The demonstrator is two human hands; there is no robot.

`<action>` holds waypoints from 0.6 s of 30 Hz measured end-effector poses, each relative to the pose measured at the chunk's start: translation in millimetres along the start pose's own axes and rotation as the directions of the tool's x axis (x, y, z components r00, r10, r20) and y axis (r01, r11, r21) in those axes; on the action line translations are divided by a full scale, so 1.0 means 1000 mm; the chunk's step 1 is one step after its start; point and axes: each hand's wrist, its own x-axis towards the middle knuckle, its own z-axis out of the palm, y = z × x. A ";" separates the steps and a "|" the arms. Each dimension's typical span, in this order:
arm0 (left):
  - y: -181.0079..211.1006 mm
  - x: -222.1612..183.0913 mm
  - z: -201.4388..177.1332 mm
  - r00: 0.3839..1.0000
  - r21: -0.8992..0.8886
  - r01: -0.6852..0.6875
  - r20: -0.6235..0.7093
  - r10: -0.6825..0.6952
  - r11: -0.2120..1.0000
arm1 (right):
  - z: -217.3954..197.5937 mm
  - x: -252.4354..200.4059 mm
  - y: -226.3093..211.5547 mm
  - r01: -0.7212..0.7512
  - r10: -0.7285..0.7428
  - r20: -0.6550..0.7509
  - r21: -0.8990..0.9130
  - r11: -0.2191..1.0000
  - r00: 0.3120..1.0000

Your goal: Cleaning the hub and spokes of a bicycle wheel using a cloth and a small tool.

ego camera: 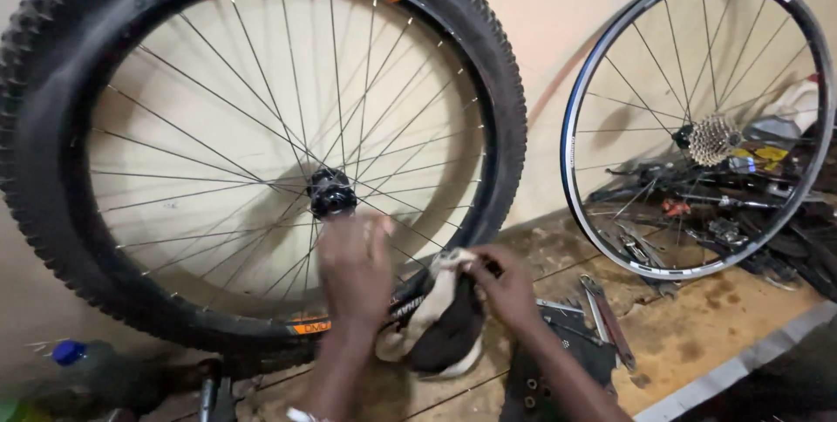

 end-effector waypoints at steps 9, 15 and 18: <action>-0.009 0.110 -0.030 0.893 0.458 -0.323 -0.142 0.427 0.828 | 0.008 0.079 -0.110 0.482 -0.528 -0.389 -0.217 0.849 0.755; -0.028 0.096 -0.008 0.947 0.496 -0.220 -0.097 0.306 0.840 | 0.034 0.085 -0.045 0.357 -0.660 -0.220 -0.697 0.621 0.718; -0.030 0.096 -0.001 0.938 0.651 -0.205 -0.082 0.336 0.731 | 0.043 0.060 0.013 0.300 -0.711 -0.170 -0.822 0.485 0.682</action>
